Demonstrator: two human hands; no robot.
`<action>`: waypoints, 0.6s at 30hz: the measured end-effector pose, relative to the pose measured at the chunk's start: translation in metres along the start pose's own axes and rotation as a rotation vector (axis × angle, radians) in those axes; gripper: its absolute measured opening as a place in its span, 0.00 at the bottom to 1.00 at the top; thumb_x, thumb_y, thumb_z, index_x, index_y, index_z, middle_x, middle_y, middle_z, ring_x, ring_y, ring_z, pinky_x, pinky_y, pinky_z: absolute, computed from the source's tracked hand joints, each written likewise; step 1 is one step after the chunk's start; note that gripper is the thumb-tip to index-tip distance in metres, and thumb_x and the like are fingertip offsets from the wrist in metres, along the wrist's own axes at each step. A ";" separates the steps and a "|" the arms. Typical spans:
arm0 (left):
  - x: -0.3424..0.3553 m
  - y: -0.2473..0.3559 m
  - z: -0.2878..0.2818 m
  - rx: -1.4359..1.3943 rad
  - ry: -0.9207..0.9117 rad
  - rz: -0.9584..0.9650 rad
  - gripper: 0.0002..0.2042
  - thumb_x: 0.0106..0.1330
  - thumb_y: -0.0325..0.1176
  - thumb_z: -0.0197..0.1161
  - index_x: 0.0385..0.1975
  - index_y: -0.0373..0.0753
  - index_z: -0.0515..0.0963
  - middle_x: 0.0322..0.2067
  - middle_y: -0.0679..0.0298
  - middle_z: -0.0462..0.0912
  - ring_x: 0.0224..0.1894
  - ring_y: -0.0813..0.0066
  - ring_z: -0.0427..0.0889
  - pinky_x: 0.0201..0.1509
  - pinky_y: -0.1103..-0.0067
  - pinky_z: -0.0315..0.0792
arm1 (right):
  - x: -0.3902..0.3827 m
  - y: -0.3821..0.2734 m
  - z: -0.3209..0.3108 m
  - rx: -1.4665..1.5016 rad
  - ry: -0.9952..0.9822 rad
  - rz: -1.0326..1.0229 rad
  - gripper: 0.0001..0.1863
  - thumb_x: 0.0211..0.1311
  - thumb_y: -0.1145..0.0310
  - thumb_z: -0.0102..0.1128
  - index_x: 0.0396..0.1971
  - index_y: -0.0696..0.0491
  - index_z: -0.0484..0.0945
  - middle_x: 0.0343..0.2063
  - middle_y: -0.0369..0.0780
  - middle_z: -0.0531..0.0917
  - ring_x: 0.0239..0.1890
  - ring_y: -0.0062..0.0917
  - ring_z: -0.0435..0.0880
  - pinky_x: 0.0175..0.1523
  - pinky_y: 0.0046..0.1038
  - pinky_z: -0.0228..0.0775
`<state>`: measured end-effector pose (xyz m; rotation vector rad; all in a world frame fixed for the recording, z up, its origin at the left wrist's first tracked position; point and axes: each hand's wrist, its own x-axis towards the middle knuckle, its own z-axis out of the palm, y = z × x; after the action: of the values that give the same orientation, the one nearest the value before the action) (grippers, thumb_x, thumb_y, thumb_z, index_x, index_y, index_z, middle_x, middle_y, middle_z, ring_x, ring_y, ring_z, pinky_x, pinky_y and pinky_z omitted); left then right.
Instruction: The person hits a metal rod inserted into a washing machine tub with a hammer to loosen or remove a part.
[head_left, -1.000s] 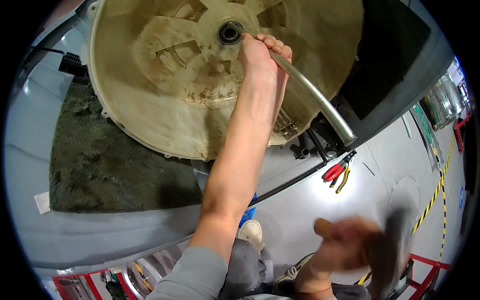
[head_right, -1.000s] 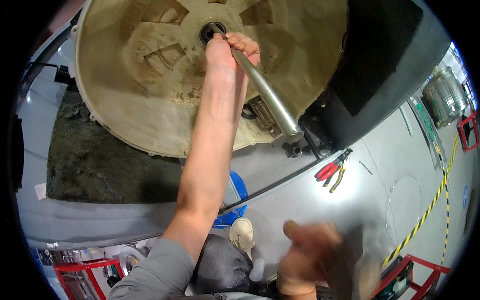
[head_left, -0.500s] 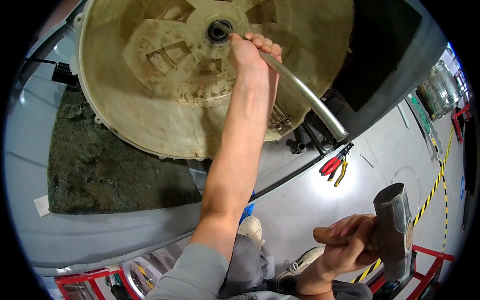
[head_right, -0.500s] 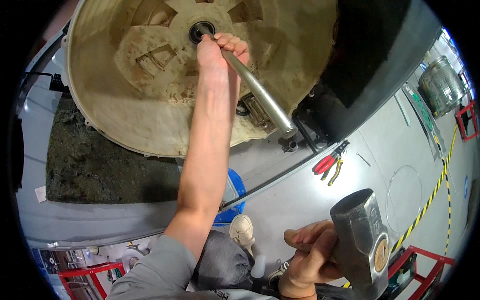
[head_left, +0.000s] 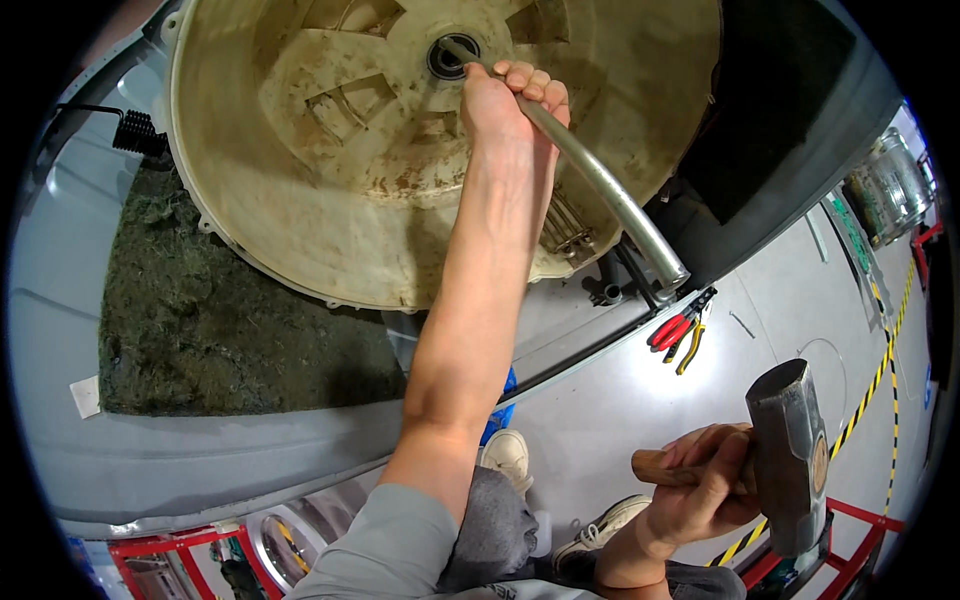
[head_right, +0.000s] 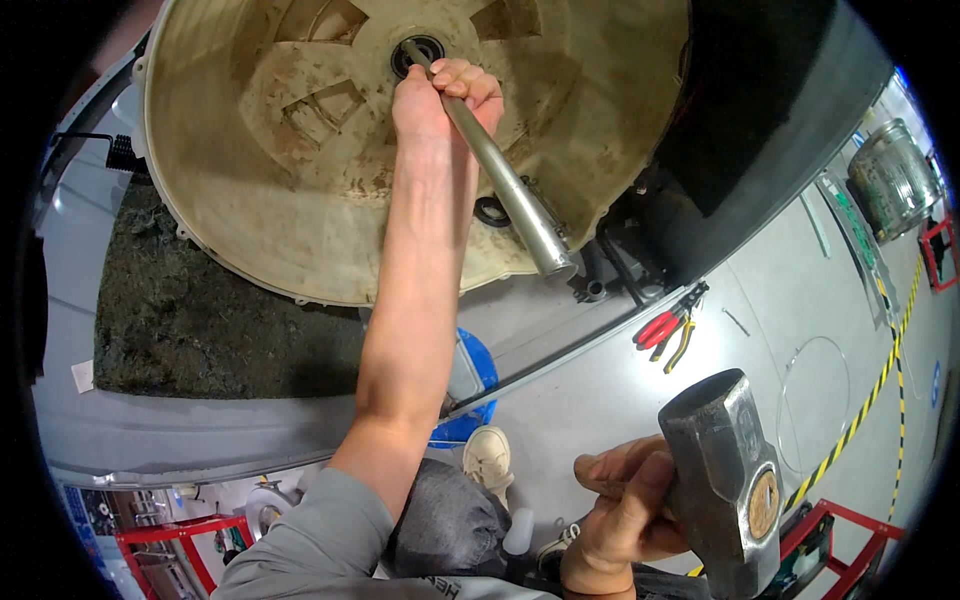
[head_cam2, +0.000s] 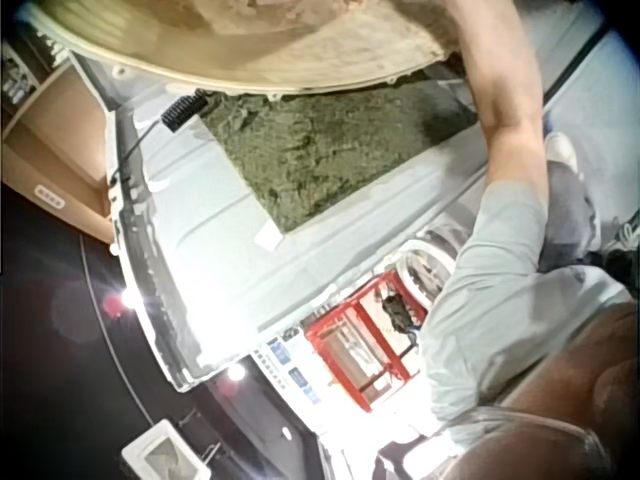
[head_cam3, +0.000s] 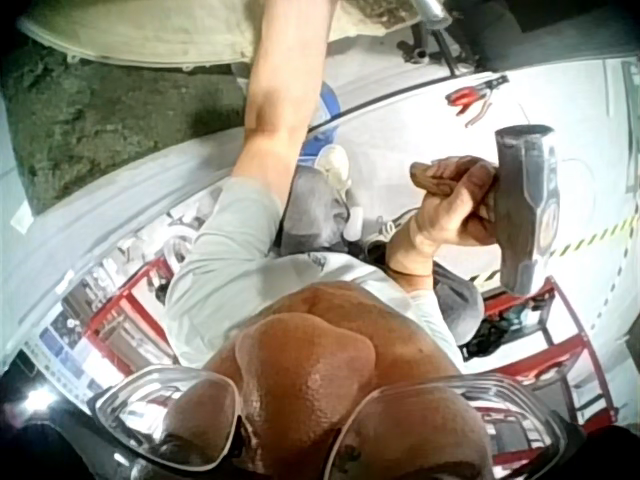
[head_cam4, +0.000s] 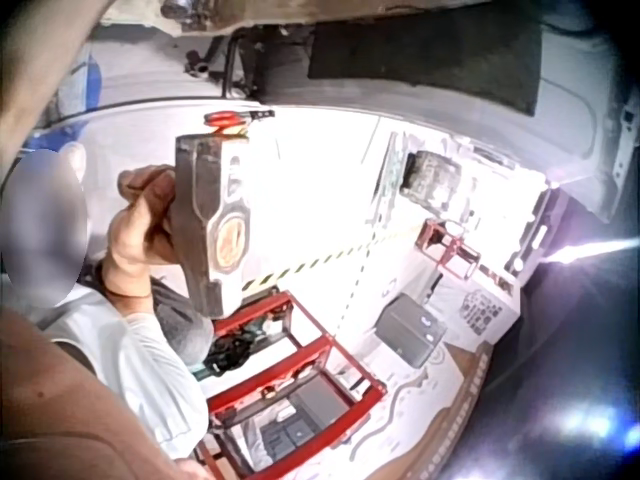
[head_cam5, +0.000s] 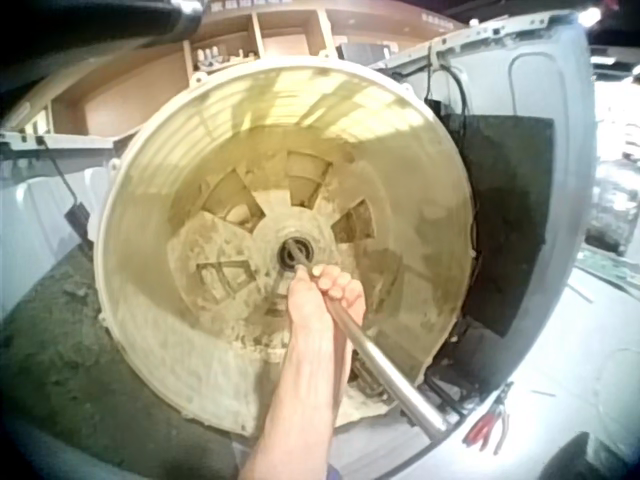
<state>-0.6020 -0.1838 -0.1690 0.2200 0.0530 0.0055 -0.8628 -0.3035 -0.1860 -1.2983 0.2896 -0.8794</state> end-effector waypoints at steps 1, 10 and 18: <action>0.000 0.000 0.001 -0.017 0.005 0.000 0.19 0.65 0.49 0.30 0.16 0.45 0.57 0.08 0.72 0.56 0.10 0.82 0.52 0.12 0.85 0.50 | 0.000 -0.001 0.001 0.002 0.004 0.000 0.07 0.54 0.76 0.47 0.32 0.62 0.65 0.13 0.37 0.66 0.10 0.14 0.61 0.10 0.16 0.55; 0.005 -0.004 -0.002 0.082 0.058 -0.016 0.20 0.64 0.51 0.31 0.15 0.45 0.58 0.08 0.73 0.57 0.10 0.82 0.54 0.13 0.86 0.50 | 0.002 0.003 0.000 -0.032 -0.021 -0.049 0.05 0.53 0.76 0.46 0.29 0.61 0.65 0.14 0.37 0.66 0.10 0.14 0.61 0.11 0.15 0.57; 0.005 -0.006 0.006 0.085 0.052 -0.014 0.21 0.64 0.51 0.29 0.15 0.44 0.58 0.08 0.73 0.56 0.09 0.82 0.53 0.12 0.85 0.50 | -0.002 0.020 -0.004 -0.144 -0.121 -0.374 0.11 0.59 0.64 0.41 0.23 0.57 0.62 0.11 0.34 0.62 0.08 0.14 0.60 0.12 0.15 0.55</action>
<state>-0.5962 -0.1906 -0.1648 0.3048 0.1065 -0.0049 -0.8590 -0.3048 -0.2057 -1.5631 0.0125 -1.1030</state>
